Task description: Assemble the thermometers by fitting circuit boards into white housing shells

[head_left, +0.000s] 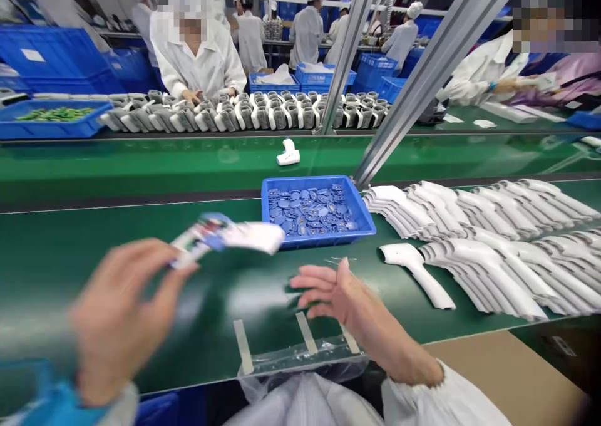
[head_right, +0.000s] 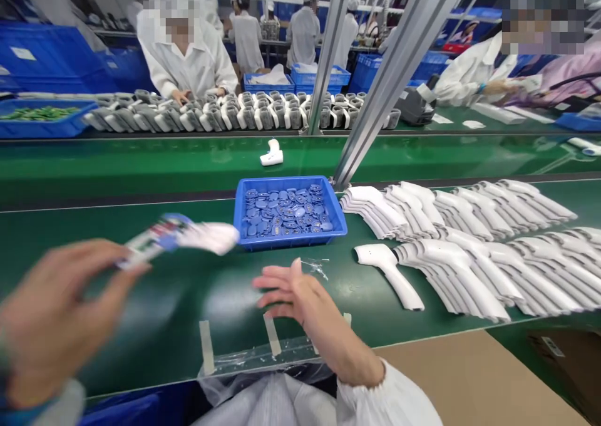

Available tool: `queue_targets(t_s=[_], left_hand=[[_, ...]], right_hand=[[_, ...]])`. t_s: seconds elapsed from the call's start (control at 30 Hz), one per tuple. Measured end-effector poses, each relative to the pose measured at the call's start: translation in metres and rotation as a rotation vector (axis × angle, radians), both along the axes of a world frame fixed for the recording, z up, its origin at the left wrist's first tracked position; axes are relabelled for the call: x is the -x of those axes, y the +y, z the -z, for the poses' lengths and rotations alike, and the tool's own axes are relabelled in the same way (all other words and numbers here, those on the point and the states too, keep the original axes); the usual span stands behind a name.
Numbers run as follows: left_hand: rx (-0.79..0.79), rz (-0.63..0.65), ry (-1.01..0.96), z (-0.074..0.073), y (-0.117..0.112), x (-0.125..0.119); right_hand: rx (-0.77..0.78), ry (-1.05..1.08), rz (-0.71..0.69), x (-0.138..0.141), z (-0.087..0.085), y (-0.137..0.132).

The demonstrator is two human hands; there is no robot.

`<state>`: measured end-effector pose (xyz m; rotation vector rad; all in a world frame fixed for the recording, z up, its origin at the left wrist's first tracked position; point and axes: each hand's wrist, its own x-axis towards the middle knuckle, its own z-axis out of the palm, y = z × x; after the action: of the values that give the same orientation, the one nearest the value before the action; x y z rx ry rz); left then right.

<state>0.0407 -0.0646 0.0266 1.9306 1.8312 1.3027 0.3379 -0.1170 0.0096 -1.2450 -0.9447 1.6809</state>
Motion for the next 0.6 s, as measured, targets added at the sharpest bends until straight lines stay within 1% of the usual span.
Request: queue_targets(t_s=[0.03, 0.07, 0.1, 0.13, 0.2, 0.23, 0.3, 0.37, 0.43, 0.47, 0.5, 0.6], left_hand=[[-0.078, 0.089, 0.091, 0.011, -0.017, -0.014], [-0.157, 0.199, 0.182, 0.022, -0.032, -0.028], [-0.153, 0.292, 0.170, 0.033, -0.044, -0.039], [-0.117, 0.323, 0.128, 0.042, -0.053, -0.049], [0.048, 0.330, -0.019, 0.054, -0.065, -0.063], [0.146, 0.311, -0.098, 0.056, -0.068, -0.067], [0.330, 0.310, -0.222, 0.056, -0.070, -0.073], [0.481, 0.384, -0.292, 0.052, -0.068, -0.076], [0.572, 0.449, -0.325, 0.048, -0.066, -0.080], [0.574, 0.453, -0.326, 0.047, -0.066, -0.082], [0.546, 0.431, -0.313, 0.048, -0.066, -0.084], [0.375, 0.354, -0.205, 0.055, -0.070, -0.090]], right_hand=[[0.077, 0.148, -0.099, 0.005, -0.003, 0.002], [0.127, 0.216, -0.181, 0.009, -0.004, 0.002], [0.149, 0.211, -0.244, 0.011, -0.005, 0.001], [0.144, 0.162, -0.279, 0.012, -0.004, -0.001], [0.088, 0.022, -0.292, 0.010, 0.000, -0.007], [0.053, -0.039, -0.294, 0.008, 0.001, -0.011], [-0.025, -0.139, -0.311, 0.004, 0.004, -0.018], [-0.094, -0.219, -0.362, 0.000, 0.007, -0.022], [-0.108, -0.259, -0.389, -0.002, 0.008, -0.025], [-0.094, -0.262, -0.383, -0.002, 0.009, -0.027], [-0.072, -0.254, -0.368, -0.002, 0.010, -0.028], [-0.029, -0.202, -0.295, 0.000, 0.013, -0.031]])
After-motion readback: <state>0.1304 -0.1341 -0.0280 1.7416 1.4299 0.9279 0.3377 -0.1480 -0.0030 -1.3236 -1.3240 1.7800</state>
